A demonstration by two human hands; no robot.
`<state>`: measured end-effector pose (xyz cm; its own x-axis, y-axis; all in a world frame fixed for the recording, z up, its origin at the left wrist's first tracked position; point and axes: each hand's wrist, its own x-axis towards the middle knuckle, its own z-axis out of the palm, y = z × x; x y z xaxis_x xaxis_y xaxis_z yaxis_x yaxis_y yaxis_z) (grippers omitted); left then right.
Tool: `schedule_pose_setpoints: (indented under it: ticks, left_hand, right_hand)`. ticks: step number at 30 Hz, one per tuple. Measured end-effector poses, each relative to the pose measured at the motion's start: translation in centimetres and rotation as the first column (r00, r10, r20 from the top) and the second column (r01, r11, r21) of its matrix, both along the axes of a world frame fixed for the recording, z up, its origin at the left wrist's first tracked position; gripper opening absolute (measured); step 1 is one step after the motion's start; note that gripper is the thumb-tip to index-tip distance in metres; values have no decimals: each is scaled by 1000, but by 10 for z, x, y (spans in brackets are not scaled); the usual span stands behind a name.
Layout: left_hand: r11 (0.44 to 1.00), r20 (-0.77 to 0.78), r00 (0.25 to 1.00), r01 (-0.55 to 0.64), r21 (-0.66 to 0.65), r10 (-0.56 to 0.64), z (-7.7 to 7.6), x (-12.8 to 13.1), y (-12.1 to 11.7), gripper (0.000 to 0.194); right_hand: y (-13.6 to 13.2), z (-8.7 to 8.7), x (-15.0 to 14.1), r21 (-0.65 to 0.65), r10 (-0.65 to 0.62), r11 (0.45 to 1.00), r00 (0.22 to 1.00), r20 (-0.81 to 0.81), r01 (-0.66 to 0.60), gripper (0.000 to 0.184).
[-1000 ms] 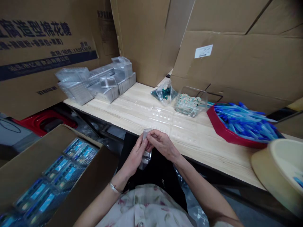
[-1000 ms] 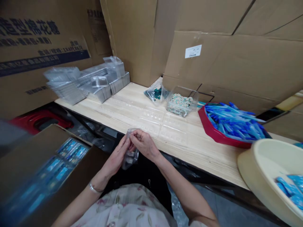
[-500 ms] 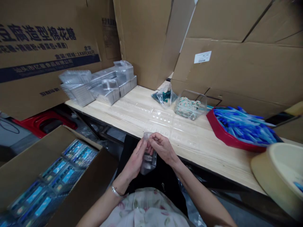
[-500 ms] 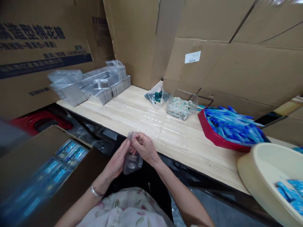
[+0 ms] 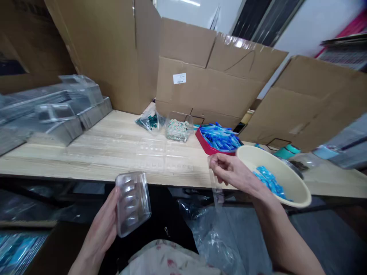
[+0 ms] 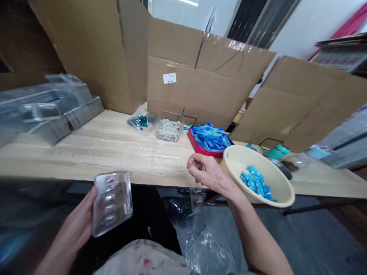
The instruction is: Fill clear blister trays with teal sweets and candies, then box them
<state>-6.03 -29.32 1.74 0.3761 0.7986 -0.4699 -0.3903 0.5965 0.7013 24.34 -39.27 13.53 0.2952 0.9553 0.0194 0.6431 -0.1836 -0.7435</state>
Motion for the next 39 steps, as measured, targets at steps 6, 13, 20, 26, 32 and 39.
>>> schedule_pose_setpoints:
  ticks: [6,13,20,26,32,39]
  left_hand:
    - [993,9,995,98,-65,-97,-5,10,2,52]
    - [999,71,996,45,3,-45,1,20,-3,49]
    - [966,103,993,-79,245,55,7,30,-1,41]
    - [896,-58,994,-58,440,93,5,13,-3,43]
    - [900,-19,994,-86,428,104,0,1,-1,45]
    - [936,158,982,-152,317,106,-3,-4,1,45]
  right_hand:
    - [53,-68,41,-225,-66,943,798,599,246,11]
    - [77,-91,1,-41,-57,996,893,446,84,19]
    - [89,-87,-134,145,450,888,756,-475,-437,23]
    - [116,-92,-165,142,392,902,637,-663,-408,17]
    - [121,-96,-176,140,386,906,643,-662,-399,16]
    - [123,-96,-181,187,417,892,592,-689,-411,20]
